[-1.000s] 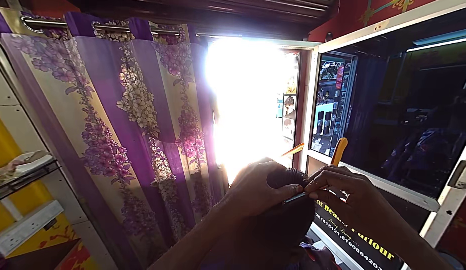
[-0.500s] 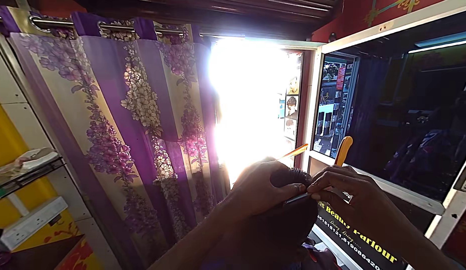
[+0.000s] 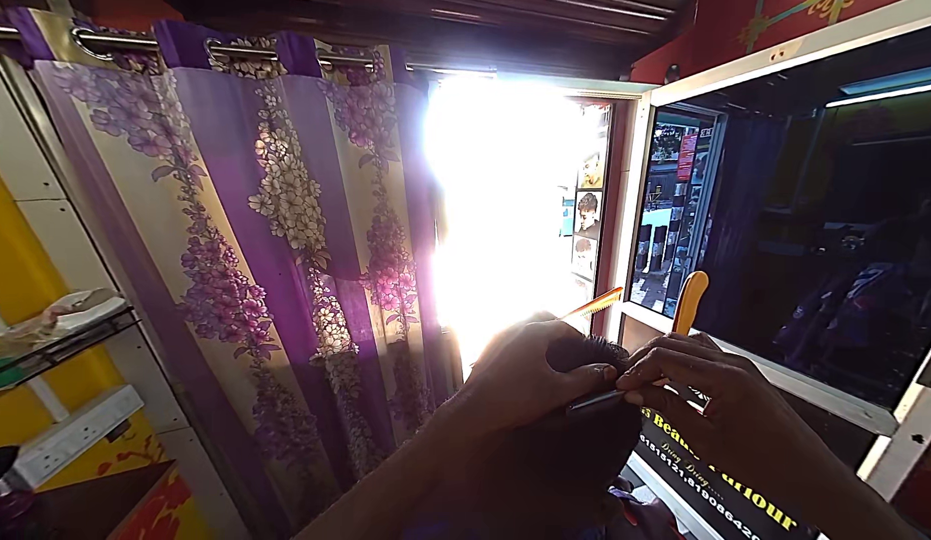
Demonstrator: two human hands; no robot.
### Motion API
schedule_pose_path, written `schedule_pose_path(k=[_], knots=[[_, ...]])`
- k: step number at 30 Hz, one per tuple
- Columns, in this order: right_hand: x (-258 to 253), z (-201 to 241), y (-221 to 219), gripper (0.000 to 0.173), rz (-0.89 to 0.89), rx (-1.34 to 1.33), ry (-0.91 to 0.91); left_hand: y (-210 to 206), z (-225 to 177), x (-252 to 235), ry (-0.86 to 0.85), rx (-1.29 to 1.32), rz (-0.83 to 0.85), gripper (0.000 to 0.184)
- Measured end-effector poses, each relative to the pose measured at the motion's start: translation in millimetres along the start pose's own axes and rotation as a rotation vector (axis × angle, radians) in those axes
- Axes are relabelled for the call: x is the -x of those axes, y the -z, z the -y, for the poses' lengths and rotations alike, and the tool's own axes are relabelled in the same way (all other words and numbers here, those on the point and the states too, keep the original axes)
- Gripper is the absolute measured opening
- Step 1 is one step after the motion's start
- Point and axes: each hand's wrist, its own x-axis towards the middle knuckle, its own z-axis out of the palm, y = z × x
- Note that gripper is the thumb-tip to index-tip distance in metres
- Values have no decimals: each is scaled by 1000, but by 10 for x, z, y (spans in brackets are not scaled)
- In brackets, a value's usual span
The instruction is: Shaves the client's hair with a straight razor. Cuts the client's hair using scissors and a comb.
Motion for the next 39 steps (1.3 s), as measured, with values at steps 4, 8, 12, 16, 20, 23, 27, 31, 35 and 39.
schedule_pose_path(k=[4, 8, 12, 16, 20, 23, 27, 31, 35, 39], knots=[[1, 11, -1, 17, -1, 18, -9, -2, -4, 1, 1, 11, -3, 42], [9, 28, -5, 16, -5, 19, -5, 0, -3, 1, 0, 11, 1, 42], [30, 49, -8, 16, 0, 24, 1, -1, -5, 4, 9, 14, 0, 42], [35, 71, -5, 15, -3, 27, -4, 9, -19, 15, 13, 24, -1, 43], [30, 86, -10, 15, -3, 32, 16, 8, -15, 16, 5, 14, -5, 44], [29, 111, -20, 16, -12, 47, 26, -1, 3, 14, -9, 15, -14, 44], [11, 139, -6, 15, -8, 63, 45, 2, -8, 16, -1, 14, -10, 44], [-1, 161, -13, 14, -3, 55, 53, 7, -18, 21, -3, 7, -11, 44], [-3, 169, -35, 15, -7, 69, 58, 11, -26, 22, 3, 3, -8, 43], [-13, 173, -41, 16, 1, 79, 66, -1, -14, 13, -10, 8, -14, 43]])
